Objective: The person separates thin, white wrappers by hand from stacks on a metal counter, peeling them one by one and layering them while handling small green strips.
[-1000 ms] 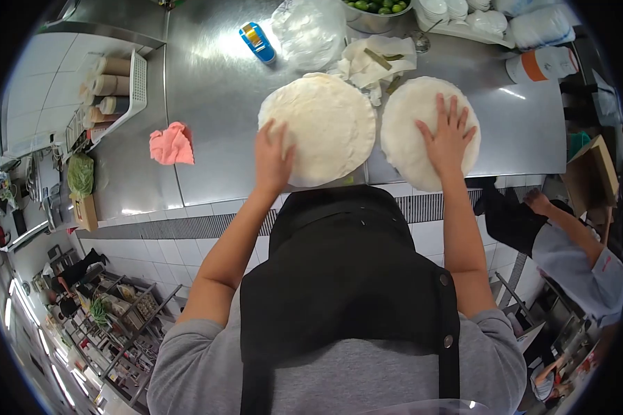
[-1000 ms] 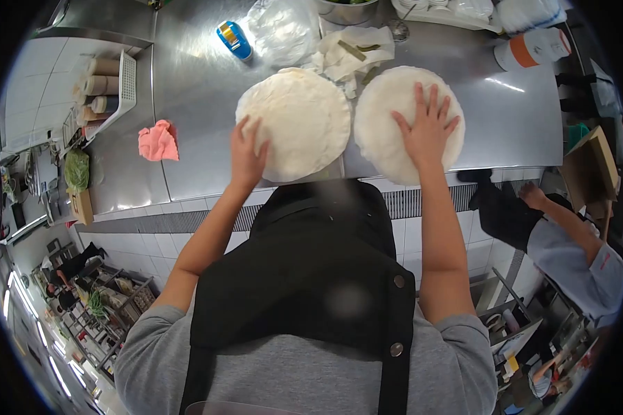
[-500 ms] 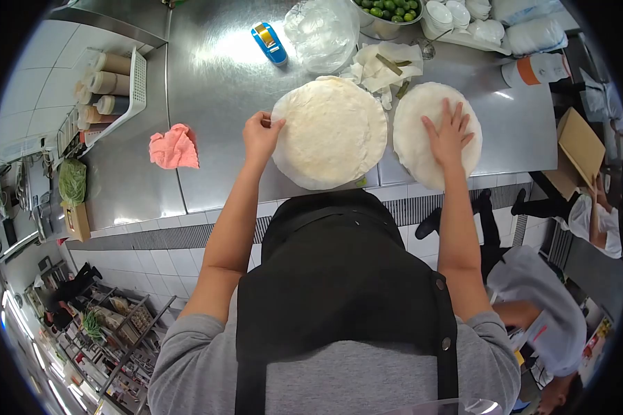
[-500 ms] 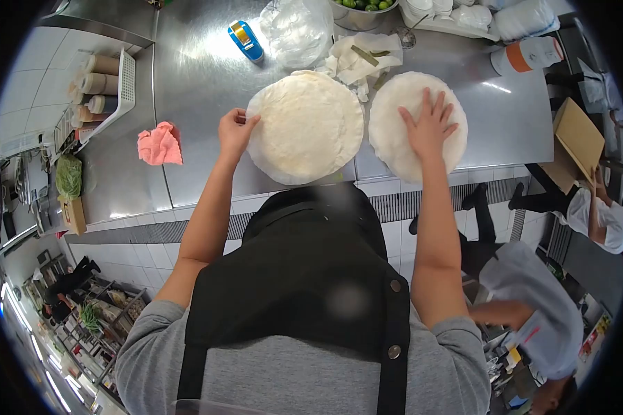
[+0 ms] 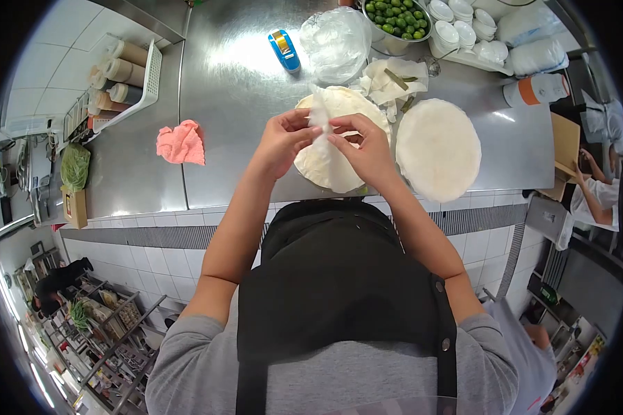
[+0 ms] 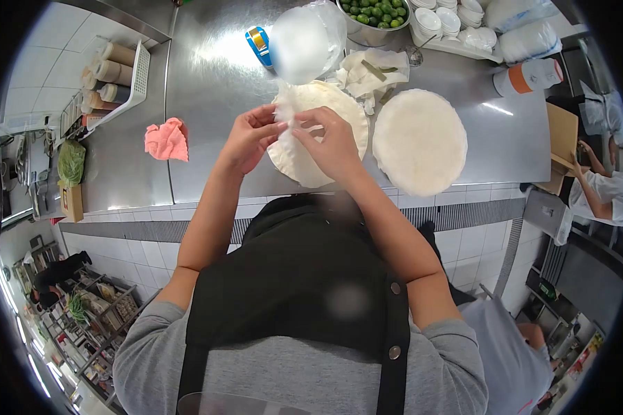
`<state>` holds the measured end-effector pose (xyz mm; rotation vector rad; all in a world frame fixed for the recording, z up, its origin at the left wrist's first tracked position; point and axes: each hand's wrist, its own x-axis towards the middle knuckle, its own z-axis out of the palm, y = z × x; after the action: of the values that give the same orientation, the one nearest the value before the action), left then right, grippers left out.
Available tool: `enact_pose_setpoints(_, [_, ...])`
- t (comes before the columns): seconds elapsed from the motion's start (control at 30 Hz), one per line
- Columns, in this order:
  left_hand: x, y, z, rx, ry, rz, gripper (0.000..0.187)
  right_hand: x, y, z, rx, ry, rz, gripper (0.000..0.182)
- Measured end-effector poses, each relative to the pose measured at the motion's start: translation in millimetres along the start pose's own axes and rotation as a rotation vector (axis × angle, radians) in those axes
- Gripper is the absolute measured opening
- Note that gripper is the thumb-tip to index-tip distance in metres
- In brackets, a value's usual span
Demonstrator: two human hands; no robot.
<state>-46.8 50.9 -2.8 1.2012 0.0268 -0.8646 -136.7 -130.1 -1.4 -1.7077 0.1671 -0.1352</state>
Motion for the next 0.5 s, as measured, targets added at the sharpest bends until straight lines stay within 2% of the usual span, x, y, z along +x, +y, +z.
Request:
enact_pose_setpoints(0.1, [-0.4,1.1,24.0,-0.137,-0.011,0.113,0.041,4.5,-9.9,-4.2,0.101,0.076,0.054,0.03])
enact_pose_setpoints(0.2, [-6.5,8.5,42.4,-0.304,-0.025,0.055,0.035,4.2,-10.3,-12.8,0.178,0.092,0.097,0.031])
enact_pose_setpoints(0.3, [-4.2,1.6,47.0,-0.391,-0.015,0.034,0.032,2.2,-13.9,-21.0,0.089,0.07,0.135,0.031])
enact_pose_setpoints(0.43, [0.4,-6.7,55.9,-0.375,0.051,0.04,0.026,2.8,-11.4,-22.5,0.094,0.103,0.117,0.027])
enact_pose_setpoints(0.5, [1.1,-9.1,60.3,-0.236,0.087,0.072,0.028,3.9,-15.4,-25.3,0.245,0.111,0.205,0.023])
